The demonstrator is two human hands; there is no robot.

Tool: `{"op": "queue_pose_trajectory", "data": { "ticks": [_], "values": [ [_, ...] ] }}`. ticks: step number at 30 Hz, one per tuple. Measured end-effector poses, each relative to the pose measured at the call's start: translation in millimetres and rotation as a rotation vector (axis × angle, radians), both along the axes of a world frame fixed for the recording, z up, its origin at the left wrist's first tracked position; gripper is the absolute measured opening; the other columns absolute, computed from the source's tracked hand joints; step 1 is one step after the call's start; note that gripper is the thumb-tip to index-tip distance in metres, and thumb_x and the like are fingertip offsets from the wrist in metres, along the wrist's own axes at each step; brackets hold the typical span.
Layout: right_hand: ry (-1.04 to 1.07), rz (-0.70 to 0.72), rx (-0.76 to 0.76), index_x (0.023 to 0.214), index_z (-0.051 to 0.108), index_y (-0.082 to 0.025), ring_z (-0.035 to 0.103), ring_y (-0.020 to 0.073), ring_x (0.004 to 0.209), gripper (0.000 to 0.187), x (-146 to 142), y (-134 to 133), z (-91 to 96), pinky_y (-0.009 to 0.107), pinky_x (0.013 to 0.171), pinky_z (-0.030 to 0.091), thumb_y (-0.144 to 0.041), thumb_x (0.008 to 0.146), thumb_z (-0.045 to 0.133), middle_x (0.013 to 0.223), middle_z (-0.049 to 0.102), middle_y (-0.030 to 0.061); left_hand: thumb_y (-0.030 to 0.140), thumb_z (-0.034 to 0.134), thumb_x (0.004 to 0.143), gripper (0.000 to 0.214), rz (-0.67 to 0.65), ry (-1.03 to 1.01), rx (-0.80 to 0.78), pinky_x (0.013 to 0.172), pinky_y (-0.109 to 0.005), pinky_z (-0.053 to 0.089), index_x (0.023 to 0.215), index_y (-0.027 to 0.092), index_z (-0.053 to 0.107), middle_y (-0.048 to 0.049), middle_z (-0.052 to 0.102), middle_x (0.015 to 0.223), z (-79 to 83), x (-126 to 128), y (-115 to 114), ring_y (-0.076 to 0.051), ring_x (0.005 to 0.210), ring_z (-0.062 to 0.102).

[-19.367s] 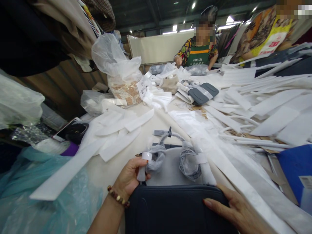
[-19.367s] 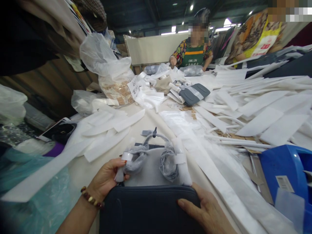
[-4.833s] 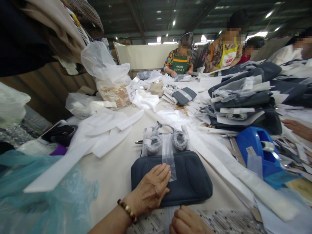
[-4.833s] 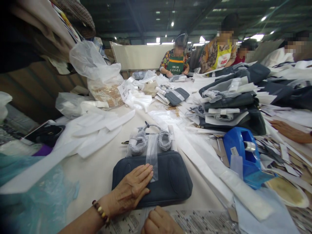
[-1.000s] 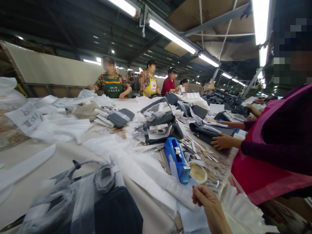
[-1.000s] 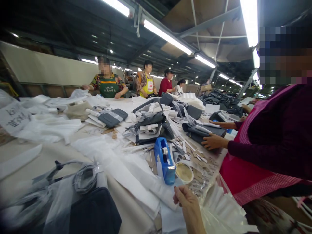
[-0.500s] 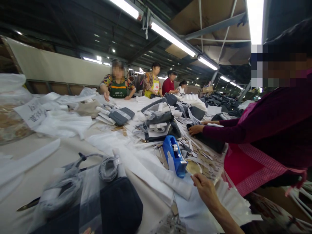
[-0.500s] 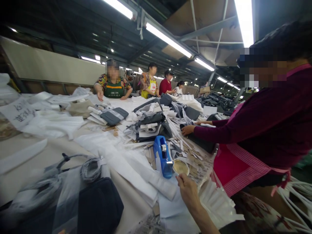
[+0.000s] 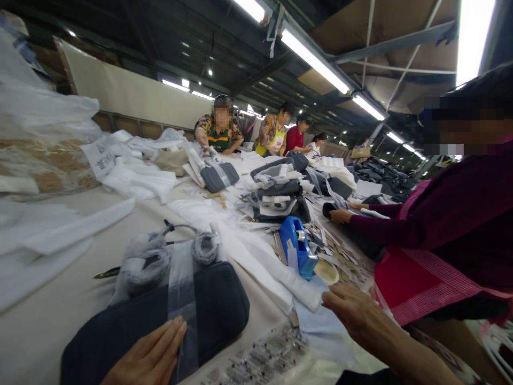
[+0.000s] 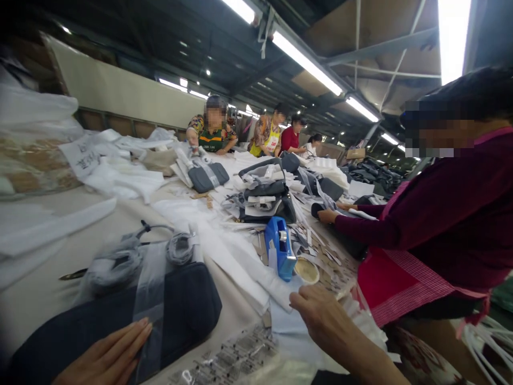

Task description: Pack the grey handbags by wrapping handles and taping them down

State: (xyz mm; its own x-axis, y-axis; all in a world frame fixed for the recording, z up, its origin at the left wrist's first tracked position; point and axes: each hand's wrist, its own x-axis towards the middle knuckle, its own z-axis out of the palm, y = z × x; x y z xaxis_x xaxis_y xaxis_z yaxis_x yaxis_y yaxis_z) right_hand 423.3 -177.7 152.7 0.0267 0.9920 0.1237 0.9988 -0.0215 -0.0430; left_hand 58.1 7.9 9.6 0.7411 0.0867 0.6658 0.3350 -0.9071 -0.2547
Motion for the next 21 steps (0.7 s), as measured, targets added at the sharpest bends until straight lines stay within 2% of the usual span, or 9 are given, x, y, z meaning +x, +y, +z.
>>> {"op": "queue_pose_trajectory", "data": {
  "ticks": [3,6,9,12,15,18,21],
  "values": [
    [-0.132,0.262,-0.145,0.075,0.054,-0.020,0.049,0.0161,0.063,0.029,-28.8,10.7,26.4,0.028,0.059,0.031,0.002,0.082,0.036,0.071,0.056,0.0024,0.010,0.039,0.086,0.033,0.004,-0.015,-0.117,0.089,-0.022,0.045,0.106,0.011,0.064,-0.0065,0.068,0.109,16.0,3.2,-10.8,-0.016,0.104,0.059],
    [-0.075,0.417,-0.310,0.077,0.050,-0.021,0.049,0.0158,0.066,0.030,-56.2,26.3,44.5,0.028,0.062,0.032,0.006,0.077,0.040,0.075,0.056,0.0003,0.007,0.038,0.085,0.034,0.039,0.027,-0.186,0.090,-0.026,0.048,0.108,0.009,0.063,-0.0099,0.067,0.111,22.1,3.4,-16.4,-0.018,0.106,0.058],
    [0.010,0.551,-0.457,0.081,0.050,-0.024,0.052,0.0154,0.072,0.029,-78.9,47.0,51.8,0.029,0.064,0.034,0.004,0.080,0.042,0.083,0.058,0.0000,0.006,0.037,0.084,0.036,0.063,0.107,-0.257,0.091,-0.031,0.050,0.111,0.006,0.060,-0.0135,0.065,0.113,23.6,2.8,-20.1,-0.020,0.108,0.058],
    [0.036,0.713,-0.505,0.082,0.052,-0.026,0.054,0.0159,0.072,0.023,-100.9,76.0,50.9,0.030,0.064,0.035,-0.004,0.084,0.046,0.083,0.059,0.0013,0.007,0.039,0.083,0.037,0.084,0.155,-0.331,0.093,-0.033,0.050,0.116,0.004,0.056,-0.0150,0.063,0.117,24.8,3.0,-22.4,-0.022,0.111,0.056],
    [-0.031,0.876,-0.542,0.078,0.052,-0.025,0.053,0.0157,0.070,0.018,-127.6,113.8,44.8,0.031,0.065,0.033,-0.008,0.084,0.049,0.079,0.059,-0.0001,0.008,0.042,0.081,0.040,0.100,0.176,-0.379,0.097,-0.033,0.047,0.118,0.001,0.053,-0.0155,0.060,0.120,25.7,3.5,-24.0,-0.024,0.112,0.054],
    [-0.119,1.037,-0.543,0.073,0.054,-0.021,0.050,0.0145,0.063,0.013,-154.1,155.9,31.5,0.031,0.064,0.030,-0.012,0.082,0.053,0.071,0.059,-0.0007,0.010,0.044,0.079,0.041,0.107,0.183,-0.409,0.099,-0.032,0.044,0.119,0.001,0.052,-0.0151,0.059,0.121,26.2,3.7,-25.5,-0.024,0.112,0.053],
    [-0.185,1.121,-0.551,0.071,0.057,-0.019,0.050,0.0131,0.061,0.010,-171.2,194.6,12.4,0.030,0.060,0.027,-0.017,0.081,0.056,0.068,0.060,-0.0005,0.012,0.045,0.081,0.041,0.114,0.210,-0.419,0.100,-0.032,0.042,0.120,0.001,0.051,-0.0147,0.058,0.120,26.9,3.6,-26.3,-0.023,0.111,0.053]
  ]
}}
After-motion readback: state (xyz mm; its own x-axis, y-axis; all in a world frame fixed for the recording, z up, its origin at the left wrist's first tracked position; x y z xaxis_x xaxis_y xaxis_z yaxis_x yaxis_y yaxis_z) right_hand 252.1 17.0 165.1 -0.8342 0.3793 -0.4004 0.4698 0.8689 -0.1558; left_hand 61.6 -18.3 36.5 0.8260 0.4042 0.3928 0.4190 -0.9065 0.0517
